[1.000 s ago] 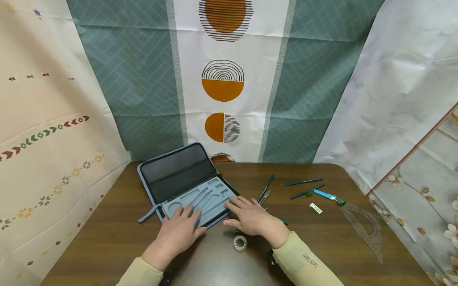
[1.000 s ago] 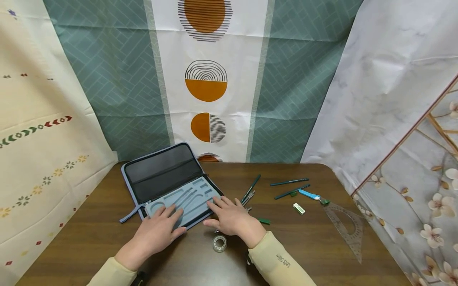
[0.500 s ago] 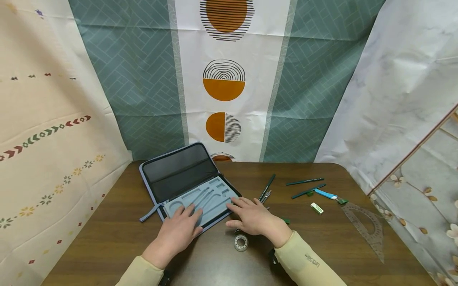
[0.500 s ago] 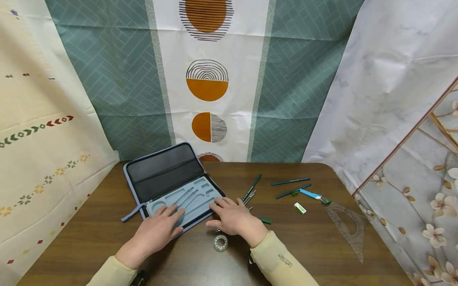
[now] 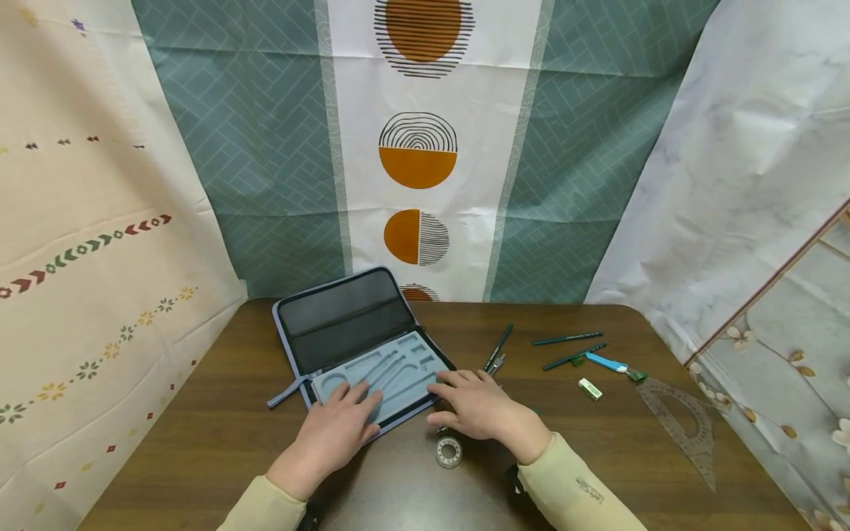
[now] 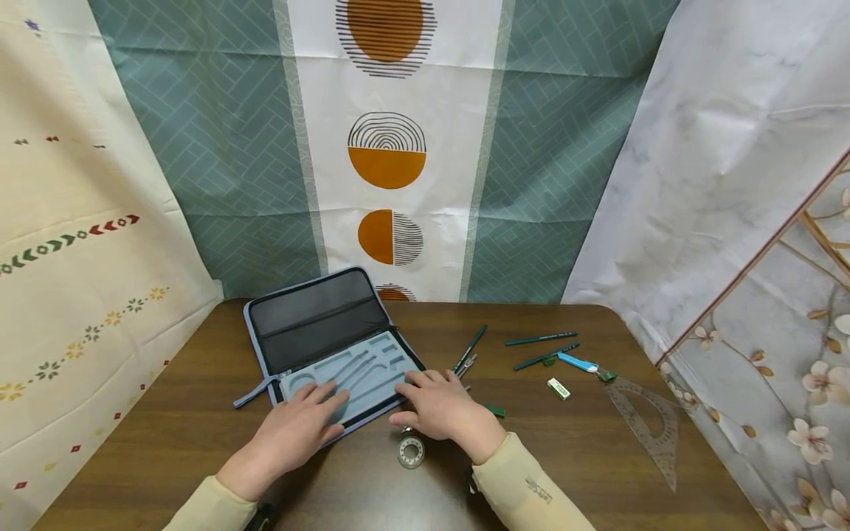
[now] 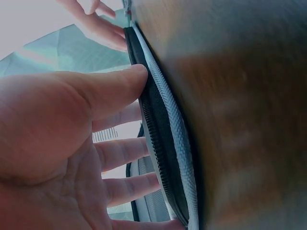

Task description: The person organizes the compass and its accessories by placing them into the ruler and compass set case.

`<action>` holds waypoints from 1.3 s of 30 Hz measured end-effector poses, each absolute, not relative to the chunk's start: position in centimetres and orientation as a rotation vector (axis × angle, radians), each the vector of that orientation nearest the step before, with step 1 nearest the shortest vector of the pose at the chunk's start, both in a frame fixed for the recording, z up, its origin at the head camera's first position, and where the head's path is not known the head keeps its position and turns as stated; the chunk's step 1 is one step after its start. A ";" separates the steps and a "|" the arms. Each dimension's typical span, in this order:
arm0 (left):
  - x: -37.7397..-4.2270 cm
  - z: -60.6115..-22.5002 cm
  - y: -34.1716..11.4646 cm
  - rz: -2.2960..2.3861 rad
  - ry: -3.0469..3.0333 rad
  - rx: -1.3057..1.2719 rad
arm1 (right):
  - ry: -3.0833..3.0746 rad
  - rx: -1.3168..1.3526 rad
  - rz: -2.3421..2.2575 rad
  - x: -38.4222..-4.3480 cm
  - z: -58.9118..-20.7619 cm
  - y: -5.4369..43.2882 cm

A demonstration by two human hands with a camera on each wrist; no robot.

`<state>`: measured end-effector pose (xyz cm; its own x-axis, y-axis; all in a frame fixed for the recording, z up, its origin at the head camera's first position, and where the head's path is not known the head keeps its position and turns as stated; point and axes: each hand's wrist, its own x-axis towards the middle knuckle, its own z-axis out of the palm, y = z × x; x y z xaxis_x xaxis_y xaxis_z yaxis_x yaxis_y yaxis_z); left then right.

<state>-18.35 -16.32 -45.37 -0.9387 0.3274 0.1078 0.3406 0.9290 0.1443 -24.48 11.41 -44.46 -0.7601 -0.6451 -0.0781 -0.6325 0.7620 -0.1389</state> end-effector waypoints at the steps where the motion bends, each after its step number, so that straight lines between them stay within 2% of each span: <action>1: -18.4 -45.4 -16.3 -0.256 -3.006 -0.527 | 2.834 -1.032 -0.164 -24.4 -44.3 11.5; 39: -19.6 -45.4 -15.3 -0.257 -2.960 -0.757 | 2.860 -1.137 -0.314 -22.2 -43.3 14.6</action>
<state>-19.59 -15.32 -45.36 -0.8755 0.4695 0.1146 0.4822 0.8644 0.1426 -22.21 14.57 -43.26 -0.7289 -0.6840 0.0302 -0.6742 0.7094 -0.2055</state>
